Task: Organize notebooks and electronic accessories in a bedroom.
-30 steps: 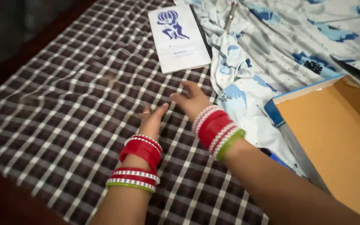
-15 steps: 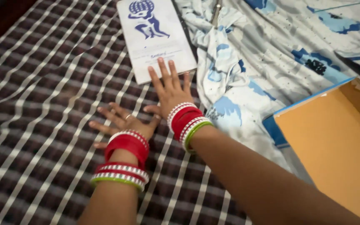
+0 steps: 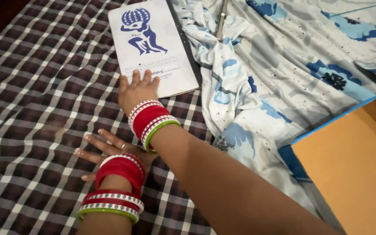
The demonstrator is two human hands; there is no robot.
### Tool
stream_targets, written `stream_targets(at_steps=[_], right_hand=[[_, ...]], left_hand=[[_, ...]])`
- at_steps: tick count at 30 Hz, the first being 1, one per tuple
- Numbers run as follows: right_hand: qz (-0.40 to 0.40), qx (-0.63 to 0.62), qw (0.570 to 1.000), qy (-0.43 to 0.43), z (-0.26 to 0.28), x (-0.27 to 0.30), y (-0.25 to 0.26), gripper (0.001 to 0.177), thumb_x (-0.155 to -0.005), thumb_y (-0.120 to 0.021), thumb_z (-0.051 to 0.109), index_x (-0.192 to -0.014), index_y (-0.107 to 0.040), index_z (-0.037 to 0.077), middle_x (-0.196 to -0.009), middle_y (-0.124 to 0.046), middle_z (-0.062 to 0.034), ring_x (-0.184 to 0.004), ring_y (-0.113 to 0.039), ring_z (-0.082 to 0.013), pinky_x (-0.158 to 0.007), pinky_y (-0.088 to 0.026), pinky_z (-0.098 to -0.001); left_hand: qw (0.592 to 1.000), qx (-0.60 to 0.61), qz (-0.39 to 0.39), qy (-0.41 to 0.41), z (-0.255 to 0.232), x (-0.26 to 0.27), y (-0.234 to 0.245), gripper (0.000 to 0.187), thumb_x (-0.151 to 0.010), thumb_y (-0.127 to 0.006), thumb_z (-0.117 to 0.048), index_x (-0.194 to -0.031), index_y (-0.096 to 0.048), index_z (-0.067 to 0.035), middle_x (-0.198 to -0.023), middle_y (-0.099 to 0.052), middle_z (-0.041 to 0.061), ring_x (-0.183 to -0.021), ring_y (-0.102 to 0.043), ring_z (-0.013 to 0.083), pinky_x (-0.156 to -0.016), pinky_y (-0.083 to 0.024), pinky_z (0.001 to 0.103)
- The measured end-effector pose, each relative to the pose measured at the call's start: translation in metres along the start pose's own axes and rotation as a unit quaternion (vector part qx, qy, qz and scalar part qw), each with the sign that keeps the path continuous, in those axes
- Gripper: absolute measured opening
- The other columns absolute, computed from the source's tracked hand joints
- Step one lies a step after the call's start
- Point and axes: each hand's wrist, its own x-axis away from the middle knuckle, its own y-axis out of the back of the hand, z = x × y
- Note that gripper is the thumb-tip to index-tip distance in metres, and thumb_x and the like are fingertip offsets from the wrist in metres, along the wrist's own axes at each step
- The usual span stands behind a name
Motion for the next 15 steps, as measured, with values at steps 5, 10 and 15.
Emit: stream_targets(at_steps=[5, 10, 15], right_hand=[[-0.33, -0.066, 0.94, 0.057, -0.018, 0.043, 0.034, 0.051, -0.095, -0.061, 0.015, -0.143, -0.052, -0.001, -0.132, -0.064, -0.0303, -0.109, -0.07, -0.046, -0.08, -0.061, -0.0501], [-0.345, -0.491, 0.794, -0.098, -0.043, 0.144, 0.072, 0.057, -0.091, -0.065, 0.013, -0.147, -0.054, 0.003, -0.105, -0.078, -0.0203, -0.082, -0.078, -0.0267, -0.072, -0.062, -0.037], [-0.268, -0.758, 0.571, -0.164, -0.072, 0.192, -0.005, 0.054, -0.094, -0.058, 0.008, -0.148, -0.052, 0.004, -0.122, -0.074, -0.0127, -0.098, -0.074, -0.0214, -0.077, -0.06, -0.0369]], left_hand=[[0.999, 0.007, -0.034, -0.006, 0.0, -0.006, -0.004, 0.178, -0.044, -0.082, -0.09, -0.158, 0.032, -0.016, -0.163, 0.039, 0.013, -0.147, 0.032, 0.0446, -0.112, 0.0, 0.078], [0.995, 0.036, -0.021, -0.085, 0.018, 0.013, 0.01, 0.15, -0.062, -0.066, -0.091, -0.159, 0.023, -0.019, -0.165, 0.032, 0.013, -0.146, 0.031, 0.0457, -0.112, 0.001, 0.079], [0.944, 0.023, -0.072, -0.32, 0.055, -0.032, -0.051, 0.08, -0.093, -0.045, -0.062, -0.163, -0.018, -0.033, -0.174, 0.002, 0.003, -0.159, 0.031, 0.0339, -0.119, 0.011, 0.077]])
